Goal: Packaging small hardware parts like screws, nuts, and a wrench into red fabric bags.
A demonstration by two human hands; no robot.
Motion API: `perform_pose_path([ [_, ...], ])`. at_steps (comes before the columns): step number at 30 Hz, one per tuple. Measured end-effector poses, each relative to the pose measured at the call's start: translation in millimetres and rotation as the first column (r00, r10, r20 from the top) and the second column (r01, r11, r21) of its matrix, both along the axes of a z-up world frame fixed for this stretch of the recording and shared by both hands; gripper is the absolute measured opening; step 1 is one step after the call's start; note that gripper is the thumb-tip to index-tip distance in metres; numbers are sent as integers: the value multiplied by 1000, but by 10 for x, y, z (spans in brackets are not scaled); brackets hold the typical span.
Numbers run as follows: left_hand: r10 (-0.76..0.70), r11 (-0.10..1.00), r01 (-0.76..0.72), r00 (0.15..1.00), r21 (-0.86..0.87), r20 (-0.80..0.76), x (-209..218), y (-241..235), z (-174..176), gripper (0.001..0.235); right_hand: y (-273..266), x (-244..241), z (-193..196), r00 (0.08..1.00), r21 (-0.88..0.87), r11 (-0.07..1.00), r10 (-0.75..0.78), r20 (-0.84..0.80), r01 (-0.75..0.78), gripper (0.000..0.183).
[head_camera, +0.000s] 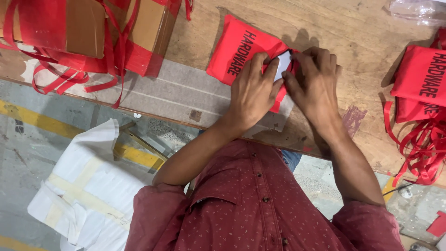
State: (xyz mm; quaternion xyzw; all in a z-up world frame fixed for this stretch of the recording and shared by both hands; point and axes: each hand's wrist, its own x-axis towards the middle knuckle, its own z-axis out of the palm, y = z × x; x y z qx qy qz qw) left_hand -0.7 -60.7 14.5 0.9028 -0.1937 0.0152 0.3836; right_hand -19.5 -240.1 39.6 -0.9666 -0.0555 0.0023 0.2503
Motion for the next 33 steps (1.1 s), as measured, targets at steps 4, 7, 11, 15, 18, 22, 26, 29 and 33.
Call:
perform_pose_path([
  [4,2,1000,-1,1000,20,-31,40,-19,48,55,127,276,238,993,305,945,-109,-37,115,56],
  [7,21,999,-19,999,46,-47,51,-40,94,56,-58,251,-86,997,238,971,6,75,-23,29],
  [11,42,998,-43,999,36,16,30,-50,11,55,0,267,15,956,378,892,-161,-244,246,20],
  [15,74,997,-75,991,9,107,29,-56,24,60,-51,252,-178,939,704,636,-101,-330,316,19],
  [18,105,994,-99,986,-51,132,36,-33,57,55,1,315,-47,898,854,309,-1,-439,418,29],
  [22,156,981,-137,979,-139,132,34,-18,-10,36,42,306,-39,897,884,194,34,-440,426,35],
  [26,159,983,-146,980,-114,123,22,47,-64,15,-51,159,-406,939,894,308,12,-344,324,18],
  [29,208,961,-171,964,-218,163,54,91,89,11,78,100,-281,982,633,756,-72,-174,167,11],
  [33,238,916,-232,971,-327,-24,110,93,55,10,230,108,83,989,427,901,125,-83,-78,27],
])
